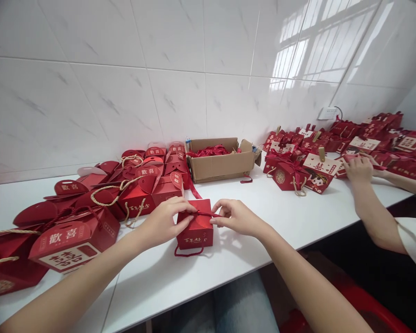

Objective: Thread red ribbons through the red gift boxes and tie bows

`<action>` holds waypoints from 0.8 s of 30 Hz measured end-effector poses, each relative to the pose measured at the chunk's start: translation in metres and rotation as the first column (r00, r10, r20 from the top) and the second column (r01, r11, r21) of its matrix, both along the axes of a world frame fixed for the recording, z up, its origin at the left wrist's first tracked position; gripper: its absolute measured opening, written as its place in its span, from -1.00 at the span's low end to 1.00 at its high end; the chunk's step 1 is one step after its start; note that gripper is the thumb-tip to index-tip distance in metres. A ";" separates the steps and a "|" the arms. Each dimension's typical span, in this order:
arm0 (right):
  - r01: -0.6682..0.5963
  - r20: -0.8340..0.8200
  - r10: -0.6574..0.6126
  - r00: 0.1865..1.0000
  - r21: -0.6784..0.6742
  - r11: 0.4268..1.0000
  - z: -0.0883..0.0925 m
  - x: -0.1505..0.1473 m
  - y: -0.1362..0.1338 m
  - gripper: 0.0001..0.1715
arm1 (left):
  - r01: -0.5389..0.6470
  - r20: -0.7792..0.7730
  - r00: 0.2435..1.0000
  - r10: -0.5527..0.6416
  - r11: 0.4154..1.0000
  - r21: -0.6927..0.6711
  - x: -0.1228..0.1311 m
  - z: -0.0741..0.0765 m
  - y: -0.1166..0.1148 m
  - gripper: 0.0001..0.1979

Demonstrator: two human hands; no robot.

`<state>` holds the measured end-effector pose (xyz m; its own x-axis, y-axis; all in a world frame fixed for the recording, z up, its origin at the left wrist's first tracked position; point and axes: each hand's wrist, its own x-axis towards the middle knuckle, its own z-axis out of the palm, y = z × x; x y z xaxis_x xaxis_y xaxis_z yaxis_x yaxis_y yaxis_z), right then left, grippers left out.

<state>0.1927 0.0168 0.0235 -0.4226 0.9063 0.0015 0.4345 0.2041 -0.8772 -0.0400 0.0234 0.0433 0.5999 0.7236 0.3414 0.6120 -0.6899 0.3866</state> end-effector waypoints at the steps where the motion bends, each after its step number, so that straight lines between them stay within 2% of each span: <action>1: 0.005 0.022 -0.004 1.000 -0.040 0.999 0.002 0.003 -0.001 -0.62 | 0.000 -0.009 1.000 0.000 1.000 0.010 0.000 -0.002 0.001 -0.80; 4: -0.056 -0.024 0.052 0.998 -0.198 0.979 0.011 0.010 0.001 -0.60 | -0.009 -0.027 1.000 0.009 1.000 0.024 -0.001 -0.005 0.002 -0.81; 6: -0.142 -0.209 0.087 0.974 -0.264 0.954 0.014 0.011 0.004 -0.66 | -0.004 -0.039 0.999 0.005 1.000 0.026 -0.001 -0.006 0.002 -0.80; 9: -0.220 -0.512 0.025 0.859 -0.323 0.921 0.015 0.007 0.008 -0.76 | 0.003 -0.053 0.999 -0.002 1.000 0.017 0.000 -0.005 0.002 -0.80; 11: -0.244 -0.608 -0.012 0.794 -0.338 0.909 0.014 0.000 0.010 -0.69 | 0.003 -0.056 0.998 -0.002 1.000 0.007 -0.001 -0.003 0.001 -0.81; 14: -0.237 -0.620 -0.013 0.784 -0.318 0.918 0.012 -0.011 0.011 -0.60 | -0.019 -0.008 1.000 0.019 0.999 -0.039 -0.002 0.003 0.001 -0.80; 19: -0.145 -0.525 0.007 0.851 -0.223 0.964 0.013 -0.024 0.011 -0.59 | -0.086 0.223 0.966 0.130 0.976 -0.199 0.004 0.017 0.003 -0.62; 22: -0.071 -0.484 -0.033 0.875 -0.196 0.978 0.013 -0.028 0.009 -0.65 | -0.096 0.286 0.943 0.167 0.964 -0.248 0.012 0.021 0.007 -0.71; 24: -0.010 -0.449 -0.073 0.891 -0.179 0.984 0.012 -0.029 0.008 -0.66 | -0.110 0.300 0.937 0.177 0.968 -0.228 0.016 0.021 0.011 -0.78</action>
<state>0.1636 0.0248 0.0352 -0.3847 0.9226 0.0284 -0.0137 0.0250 -0.9996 -0.0241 0.0342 0.0642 0.3699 0.8679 0.3316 0.5216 -0.4894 0.6989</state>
